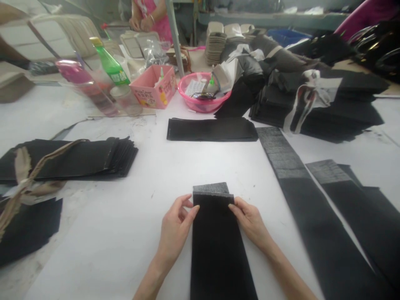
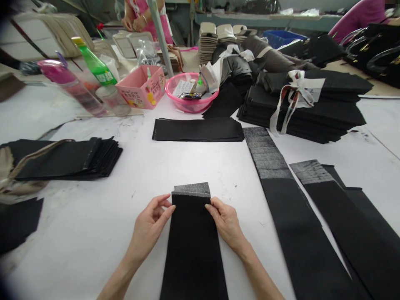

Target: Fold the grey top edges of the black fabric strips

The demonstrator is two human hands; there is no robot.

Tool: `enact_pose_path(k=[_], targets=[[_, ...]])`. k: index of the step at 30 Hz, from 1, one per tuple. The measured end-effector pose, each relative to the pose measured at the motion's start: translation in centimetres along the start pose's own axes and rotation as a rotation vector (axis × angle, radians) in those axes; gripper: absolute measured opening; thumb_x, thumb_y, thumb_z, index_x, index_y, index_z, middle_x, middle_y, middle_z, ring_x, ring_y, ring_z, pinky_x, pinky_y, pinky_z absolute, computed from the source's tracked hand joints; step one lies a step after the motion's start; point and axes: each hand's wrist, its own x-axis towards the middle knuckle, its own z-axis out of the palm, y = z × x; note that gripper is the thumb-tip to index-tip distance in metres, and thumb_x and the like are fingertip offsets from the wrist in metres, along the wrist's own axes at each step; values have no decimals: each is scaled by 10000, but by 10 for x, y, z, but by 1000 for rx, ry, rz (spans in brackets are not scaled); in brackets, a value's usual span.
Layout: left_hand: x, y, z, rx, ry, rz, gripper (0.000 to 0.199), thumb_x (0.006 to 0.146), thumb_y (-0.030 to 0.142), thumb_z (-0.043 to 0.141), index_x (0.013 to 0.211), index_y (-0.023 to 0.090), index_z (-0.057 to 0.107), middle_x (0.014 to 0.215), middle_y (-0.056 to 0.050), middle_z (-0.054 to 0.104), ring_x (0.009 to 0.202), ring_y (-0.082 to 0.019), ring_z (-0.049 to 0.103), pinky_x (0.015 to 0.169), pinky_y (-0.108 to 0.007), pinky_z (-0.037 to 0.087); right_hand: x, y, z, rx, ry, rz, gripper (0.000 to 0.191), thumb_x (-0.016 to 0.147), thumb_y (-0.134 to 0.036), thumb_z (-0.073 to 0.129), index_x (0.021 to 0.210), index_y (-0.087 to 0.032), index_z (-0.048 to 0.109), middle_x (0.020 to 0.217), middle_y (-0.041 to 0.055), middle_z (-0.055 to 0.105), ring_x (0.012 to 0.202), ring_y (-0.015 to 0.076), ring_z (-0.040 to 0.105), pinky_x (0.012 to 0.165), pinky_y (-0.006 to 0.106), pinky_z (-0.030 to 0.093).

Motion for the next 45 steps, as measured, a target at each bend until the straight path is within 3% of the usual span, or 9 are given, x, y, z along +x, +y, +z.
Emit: enact_pose_path(k=[4,9,12,16,27,33,45], targets=[[-4,4,2,-96,-61,-15,240,867,408,563,915,179,614,769,2,611,681,-123,550,644,-219,436,0,-1,-1,20,-2,2,325,931,-423,472,689,-210,437,632,-37,388,602,125,390,567,251,304],[-6,-1,6,-188,-116,-92,274,873,424,540,766,173,562,576,49,501,485,-76,442,461,-178,346,2,-8,-1,93,2,5,272,913,-427,508,762,-202,534,675,-20,498,636,136,473,588,244,371],[-4,-6,7,-233,-144,-175,273,858,435,554,773,175,544,501,66,488,395,-55,403,394,-158,290,0,-14,-1,148,62,5,239,897,-430,542,868,-196,579,760,1,577,692,152,535,629,248,415],[-2,-10,8,-186,-116,-186,260,852,440,562,794,188,532,473,74,508,336,-44,385,360,-145,256,-1,-21,0,32,146,9,244,911,-427,524,832,-209,600,666,-23,544,600,135,499,575,243,389],[11,-3,10,116,-75,-82,349,903,458,450,665,205,479,423,70,496,369,-96,517,445,-186,362,21,-18,1,-267,224,62,270,921,-407,499,750,-215,580,693,-19,610,628,148,539,607,261,356],[15,-2,12,201,-73,-81,353,897,458,450,653,207,496,398,70,494,355,-101,502,452,-196,349,23,-18,4,-375,235,106,260,914,-393,509,723,-219,541,662,-36,589,595,136,511,581,260,314],[20,-4,14,219,-84,-143,374,890,484,450,638,211,489,371,77,467,320,-100,478,425,-192,344,27,-16,3,-386,214,145,278,912,-417,510,714,-222,521,671,-41,593,600,133,512,580,256,302]])
